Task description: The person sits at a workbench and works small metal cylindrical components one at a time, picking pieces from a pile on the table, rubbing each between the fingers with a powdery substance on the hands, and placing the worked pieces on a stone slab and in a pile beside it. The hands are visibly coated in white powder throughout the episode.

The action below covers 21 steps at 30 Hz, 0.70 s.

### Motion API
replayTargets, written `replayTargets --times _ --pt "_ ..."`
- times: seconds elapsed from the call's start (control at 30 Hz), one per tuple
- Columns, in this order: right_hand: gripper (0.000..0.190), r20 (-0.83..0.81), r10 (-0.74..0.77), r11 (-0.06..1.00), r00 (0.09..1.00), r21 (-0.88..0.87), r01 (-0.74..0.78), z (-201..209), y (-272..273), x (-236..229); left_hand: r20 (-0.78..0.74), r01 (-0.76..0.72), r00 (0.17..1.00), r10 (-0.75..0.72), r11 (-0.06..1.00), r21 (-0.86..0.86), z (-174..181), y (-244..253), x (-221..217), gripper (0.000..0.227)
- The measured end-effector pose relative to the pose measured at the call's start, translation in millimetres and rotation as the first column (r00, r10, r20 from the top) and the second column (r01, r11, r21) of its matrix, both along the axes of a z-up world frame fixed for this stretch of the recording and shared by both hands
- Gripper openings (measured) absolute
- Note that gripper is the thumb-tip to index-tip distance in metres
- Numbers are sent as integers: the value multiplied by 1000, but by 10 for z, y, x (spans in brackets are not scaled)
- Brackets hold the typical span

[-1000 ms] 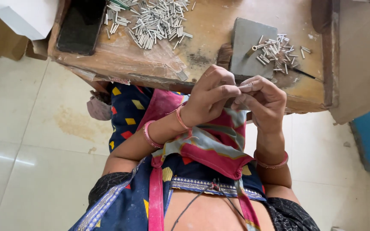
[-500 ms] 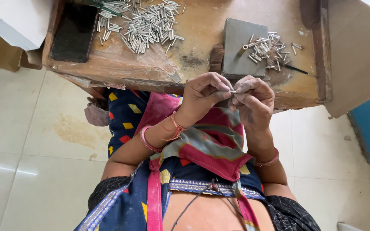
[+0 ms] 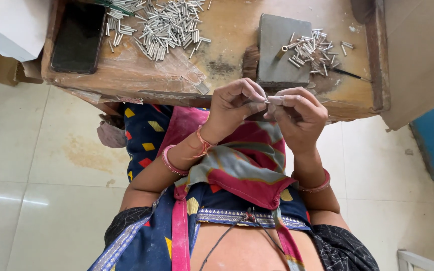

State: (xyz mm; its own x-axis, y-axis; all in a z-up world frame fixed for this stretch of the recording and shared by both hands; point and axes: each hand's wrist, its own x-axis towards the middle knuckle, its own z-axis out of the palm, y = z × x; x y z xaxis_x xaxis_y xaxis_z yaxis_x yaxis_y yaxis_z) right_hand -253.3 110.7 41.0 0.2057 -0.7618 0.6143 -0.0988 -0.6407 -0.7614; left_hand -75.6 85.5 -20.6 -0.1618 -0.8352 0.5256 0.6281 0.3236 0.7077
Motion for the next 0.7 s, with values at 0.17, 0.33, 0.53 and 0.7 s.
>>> replayTargets --times 0.17,0.33,0.53,0.7 --pt "36 -105 -69 983 992 -179 49 234 41 76 21 5 1000 -7 998 70 -46 -7 33 16" --pt "18 -150 -181 946 972 -295 130 -58 -20 -61 9 68 998 -69 992 111 81 54 10 12" --pt "22 -153 -186 932 971 -341 125 119 12 -13 81 35 996 -48 987 156 -45 78 15 7" --pt "20 -134 -185 931 974 -340 130 77 1 39 187 -18 982 16 1000 12 164 130 94 7"
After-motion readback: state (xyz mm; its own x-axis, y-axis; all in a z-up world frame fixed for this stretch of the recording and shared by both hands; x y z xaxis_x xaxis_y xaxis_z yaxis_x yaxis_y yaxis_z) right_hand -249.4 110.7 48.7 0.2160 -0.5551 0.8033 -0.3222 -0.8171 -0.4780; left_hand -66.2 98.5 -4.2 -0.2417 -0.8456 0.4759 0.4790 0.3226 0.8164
